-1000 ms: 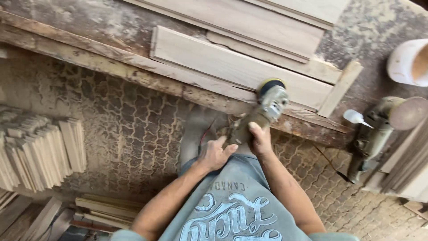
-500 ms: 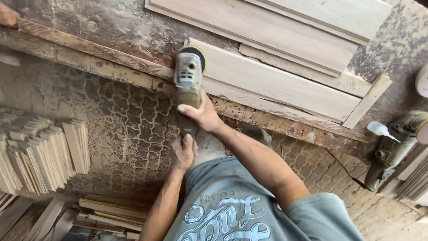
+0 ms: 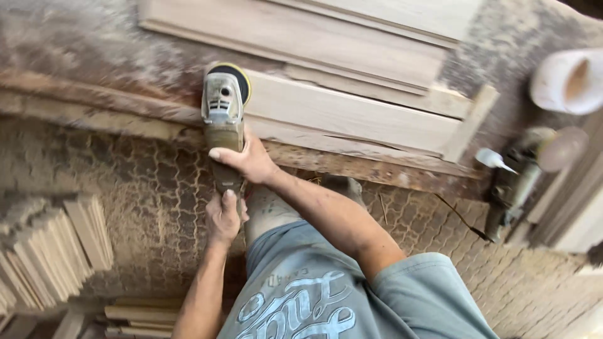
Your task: Applying glue to wood panels and sanding them with an orbital sander.
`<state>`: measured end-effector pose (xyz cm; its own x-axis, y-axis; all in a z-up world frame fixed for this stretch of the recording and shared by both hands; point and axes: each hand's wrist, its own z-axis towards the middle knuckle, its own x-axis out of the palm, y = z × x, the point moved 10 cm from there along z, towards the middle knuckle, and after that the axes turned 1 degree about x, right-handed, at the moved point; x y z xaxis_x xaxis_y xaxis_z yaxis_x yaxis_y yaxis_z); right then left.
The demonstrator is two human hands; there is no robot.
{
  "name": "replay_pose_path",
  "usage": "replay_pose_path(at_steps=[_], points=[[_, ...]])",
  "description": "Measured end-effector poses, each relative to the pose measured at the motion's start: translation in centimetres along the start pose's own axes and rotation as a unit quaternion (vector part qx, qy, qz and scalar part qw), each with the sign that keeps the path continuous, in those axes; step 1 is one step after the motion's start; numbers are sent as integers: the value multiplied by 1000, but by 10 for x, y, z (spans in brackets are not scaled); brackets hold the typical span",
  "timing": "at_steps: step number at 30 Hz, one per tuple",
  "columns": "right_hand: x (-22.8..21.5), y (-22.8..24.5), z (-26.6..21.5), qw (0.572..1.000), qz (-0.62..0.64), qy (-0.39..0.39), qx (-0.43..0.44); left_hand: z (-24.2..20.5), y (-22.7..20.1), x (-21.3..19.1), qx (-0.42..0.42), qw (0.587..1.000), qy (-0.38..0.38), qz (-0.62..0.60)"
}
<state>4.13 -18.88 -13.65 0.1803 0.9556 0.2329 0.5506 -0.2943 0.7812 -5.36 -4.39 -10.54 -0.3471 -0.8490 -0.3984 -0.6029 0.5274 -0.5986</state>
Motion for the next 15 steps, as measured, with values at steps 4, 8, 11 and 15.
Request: replay_pose_path(at_steps=[4, 8, 11, 15], points=[[-94, -19, -50, 997, 55, -47, 4, -26, -9, 73, 10, 997, 61, 41], [-204, -16, -117, 989, 102, -105, 8, -57, -48, 174, 62, 977, 120, 163], [-296, -57, -156, 968, 178, -172, 38, -71, -61, 248, 83, 960, 186, 190], [-364, -113, -195, 923, 273, -269, 19, -83, -99, 281, 113, 936, 262, 208]])
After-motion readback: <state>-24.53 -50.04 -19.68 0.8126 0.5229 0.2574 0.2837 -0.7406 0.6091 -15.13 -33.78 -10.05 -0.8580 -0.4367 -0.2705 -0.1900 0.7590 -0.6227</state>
